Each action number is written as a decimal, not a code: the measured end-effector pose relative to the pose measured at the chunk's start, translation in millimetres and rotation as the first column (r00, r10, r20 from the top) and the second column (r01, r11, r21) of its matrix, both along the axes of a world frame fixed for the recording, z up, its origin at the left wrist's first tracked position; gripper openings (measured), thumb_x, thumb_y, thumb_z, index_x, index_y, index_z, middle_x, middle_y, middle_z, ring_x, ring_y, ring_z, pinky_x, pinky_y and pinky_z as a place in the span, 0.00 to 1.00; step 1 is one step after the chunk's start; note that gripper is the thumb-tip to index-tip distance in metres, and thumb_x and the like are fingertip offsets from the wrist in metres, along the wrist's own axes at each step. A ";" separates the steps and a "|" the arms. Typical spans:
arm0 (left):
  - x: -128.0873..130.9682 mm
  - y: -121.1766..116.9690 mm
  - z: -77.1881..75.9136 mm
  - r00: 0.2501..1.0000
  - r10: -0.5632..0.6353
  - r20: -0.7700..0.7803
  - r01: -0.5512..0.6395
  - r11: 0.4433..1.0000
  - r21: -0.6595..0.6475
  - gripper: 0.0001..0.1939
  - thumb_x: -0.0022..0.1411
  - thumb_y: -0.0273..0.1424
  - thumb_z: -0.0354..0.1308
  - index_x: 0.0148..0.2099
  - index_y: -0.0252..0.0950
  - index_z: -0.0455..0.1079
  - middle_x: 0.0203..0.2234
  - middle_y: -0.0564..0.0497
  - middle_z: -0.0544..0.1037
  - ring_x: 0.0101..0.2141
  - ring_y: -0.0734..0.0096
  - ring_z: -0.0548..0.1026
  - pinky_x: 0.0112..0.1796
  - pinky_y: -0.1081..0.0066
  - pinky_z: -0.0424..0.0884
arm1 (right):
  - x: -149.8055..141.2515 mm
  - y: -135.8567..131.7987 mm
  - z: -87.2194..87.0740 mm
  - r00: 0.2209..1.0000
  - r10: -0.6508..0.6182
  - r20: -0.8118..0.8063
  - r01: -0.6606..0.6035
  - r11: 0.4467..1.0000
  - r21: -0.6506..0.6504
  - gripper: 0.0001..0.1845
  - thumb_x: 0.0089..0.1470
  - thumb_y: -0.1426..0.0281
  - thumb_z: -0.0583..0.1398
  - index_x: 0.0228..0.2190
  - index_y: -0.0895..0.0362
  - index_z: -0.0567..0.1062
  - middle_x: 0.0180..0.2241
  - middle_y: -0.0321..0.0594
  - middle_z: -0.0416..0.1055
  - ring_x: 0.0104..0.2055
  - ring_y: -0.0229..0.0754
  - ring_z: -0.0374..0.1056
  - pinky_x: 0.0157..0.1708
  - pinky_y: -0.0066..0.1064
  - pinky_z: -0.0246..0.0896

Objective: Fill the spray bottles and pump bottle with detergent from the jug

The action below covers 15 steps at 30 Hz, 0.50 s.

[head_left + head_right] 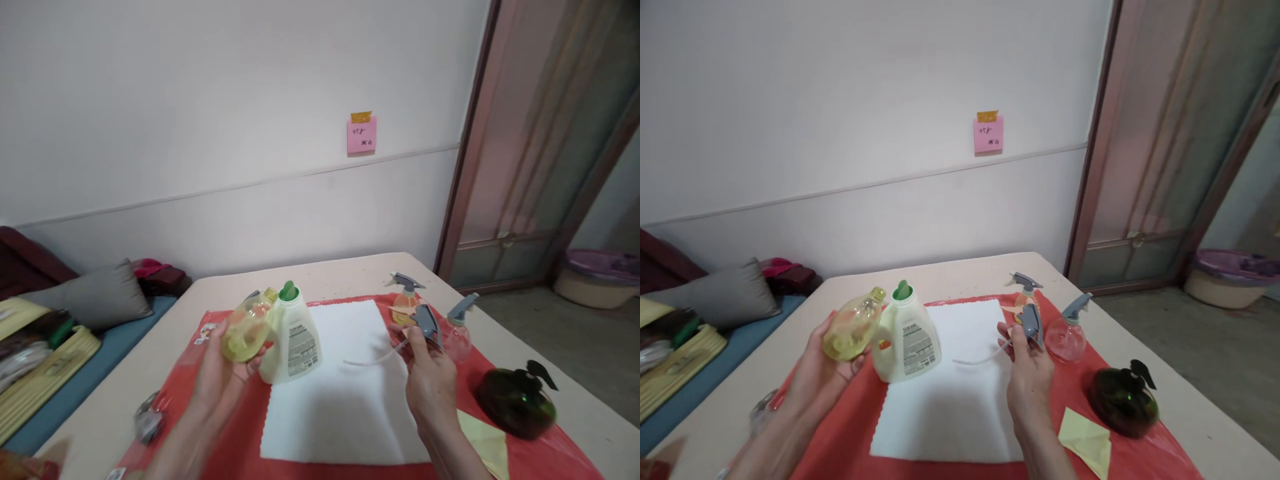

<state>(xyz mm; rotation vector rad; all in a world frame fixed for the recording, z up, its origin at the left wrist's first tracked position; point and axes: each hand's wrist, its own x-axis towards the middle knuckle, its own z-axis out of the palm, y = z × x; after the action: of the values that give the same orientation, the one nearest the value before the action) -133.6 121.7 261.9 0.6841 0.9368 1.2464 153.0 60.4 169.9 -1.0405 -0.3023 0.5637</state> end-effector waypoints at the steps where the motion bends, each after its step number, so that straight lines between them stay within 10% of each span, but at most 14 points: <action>1: -5.2 8.9 3.5 0.999 0.001 -0.038 0.000 1.000 0.019 0.19 0.65 0.40 0.55 0.54 0.38 0.70 0.39 0.47 0.81 0.26 0.68 0.79 0.23 0.72 0.76 | -0.9 -1.6 2.0 1.000 0.008 0.004 -0.008 1.000 -0.025 0.29 0.48 0.48 0.68 0.41 0.59 0.77 0.41 0.46 0.77 0.47 0.49 0.73 0.46 0.36 0.70; 15: -17.2 73.9 16.7 0.938 -0.121 -0.325 0.117 0.993 -0.032 0.23 0.61 0.43 0.61 0.53 0.33 0.71 0.33 0.47 0.82 0.23 0.70 0.78 0.19 0.74 0.74 | 0.4 -0.1 -0.7 0.999 0.031 0.011 -0.030 0.998 -0.060 0.30 0.47 0.46 0.68 0.40 0.58 0.79 0.42 0.45 0.77 0.49 0.50 0.72 0.48 0.40 0.69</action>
<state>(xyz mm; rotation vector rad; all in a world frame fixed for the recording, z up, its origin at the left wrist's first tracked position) -150.8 195.6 278.5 0.9431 1.1551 1.0363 153.4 60.3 169.2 -1.0988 -0.3138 0.5969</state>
